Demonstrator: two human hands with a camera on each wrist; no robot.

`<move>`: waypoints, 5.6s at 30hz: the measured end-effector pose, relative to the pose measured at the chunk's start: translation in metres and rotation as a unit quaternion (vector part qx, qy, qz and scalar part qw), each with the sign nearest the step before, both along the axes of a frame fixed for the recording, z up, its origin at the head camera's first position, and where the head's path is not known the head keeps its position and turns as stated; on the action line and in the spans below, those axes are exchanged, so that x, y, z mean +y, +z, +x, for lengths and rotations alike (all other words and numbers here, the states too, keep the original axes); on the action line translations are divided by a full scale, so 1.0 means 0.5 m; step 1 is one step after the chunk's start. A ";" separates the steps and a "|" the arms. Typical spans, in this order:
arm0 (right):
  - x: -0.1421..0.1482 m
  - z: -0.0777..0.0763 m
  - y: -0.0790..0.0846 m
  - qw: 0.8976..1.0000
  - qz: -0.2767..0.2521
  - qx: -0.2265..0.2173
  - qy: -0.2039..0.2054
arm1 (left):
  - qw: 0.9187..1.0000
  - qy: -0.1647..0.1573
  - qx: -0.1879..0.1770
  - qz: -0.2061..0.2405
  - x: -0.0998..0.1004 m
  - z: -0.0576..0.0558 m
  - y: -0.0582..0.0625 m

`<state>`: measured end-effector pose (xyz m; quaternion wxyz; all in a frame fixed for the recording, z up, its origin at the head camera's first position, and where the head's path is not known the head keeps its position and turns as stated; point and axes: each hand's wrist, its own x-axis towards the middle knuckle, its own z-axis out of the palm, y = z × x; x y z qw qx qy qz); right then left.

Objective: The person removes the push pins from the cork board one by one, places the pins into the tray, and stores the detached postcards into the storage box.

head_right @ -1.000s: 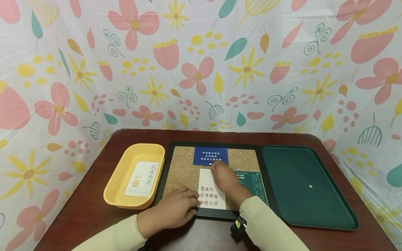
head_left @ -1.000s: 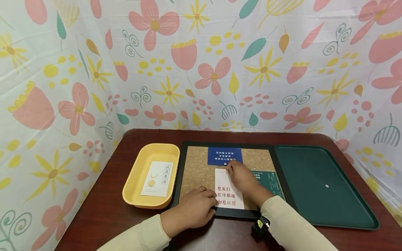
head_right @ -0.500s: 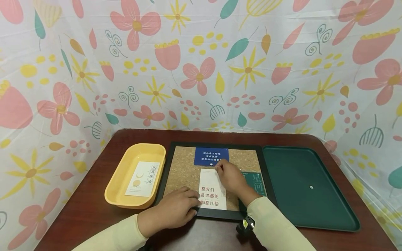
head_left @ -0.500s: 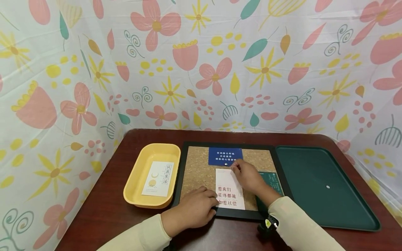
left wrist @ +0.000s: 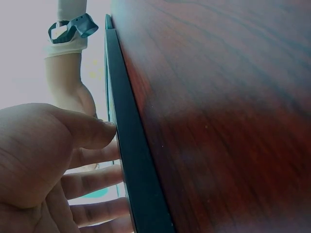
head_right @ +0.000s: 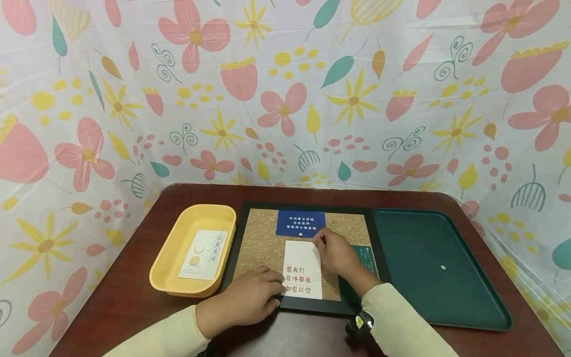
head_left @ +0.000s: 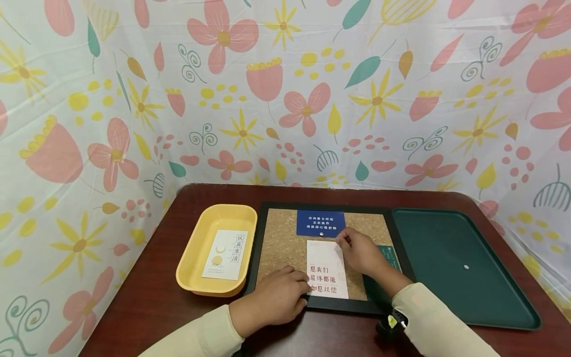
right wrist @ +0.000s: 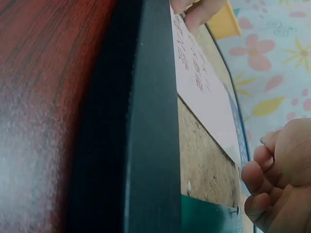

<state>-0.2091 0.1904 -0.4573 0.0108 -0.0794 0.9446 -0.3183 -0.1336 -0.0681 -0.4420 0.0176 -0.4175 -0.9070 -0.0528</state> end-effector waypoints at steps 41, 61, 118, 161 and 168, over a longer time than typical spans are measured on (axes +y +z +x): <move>0.085 0.037 0.031 1.000 0.008 0.007 -0.006 | 1.000 0.007 0.000 0.000 -0.001 0.002 0.000; 0.125 0.046 0.026 0.999 0.022 0.034 -0.008 | 1.000 0.010 0.004 0.002 -0.001 0.003 -0.002; 0.238 0.081 0.029 0.998 0.054 0.025 -0.038 | 1.000 0.009 0.003 0.002 -0.002 0.001 -0.001; 0.317 0.090 0.028 0.995 0.074 0.003 -0.065 | 1.000 0.015 -0.015 -0.001 0.000 0.000 -0.003; 0.312 0.090 0.031 0.995 0.070 -0.001 -0.066 | 1.000 0.018 -0.017 -0.001 0.000 -0.001 -0.004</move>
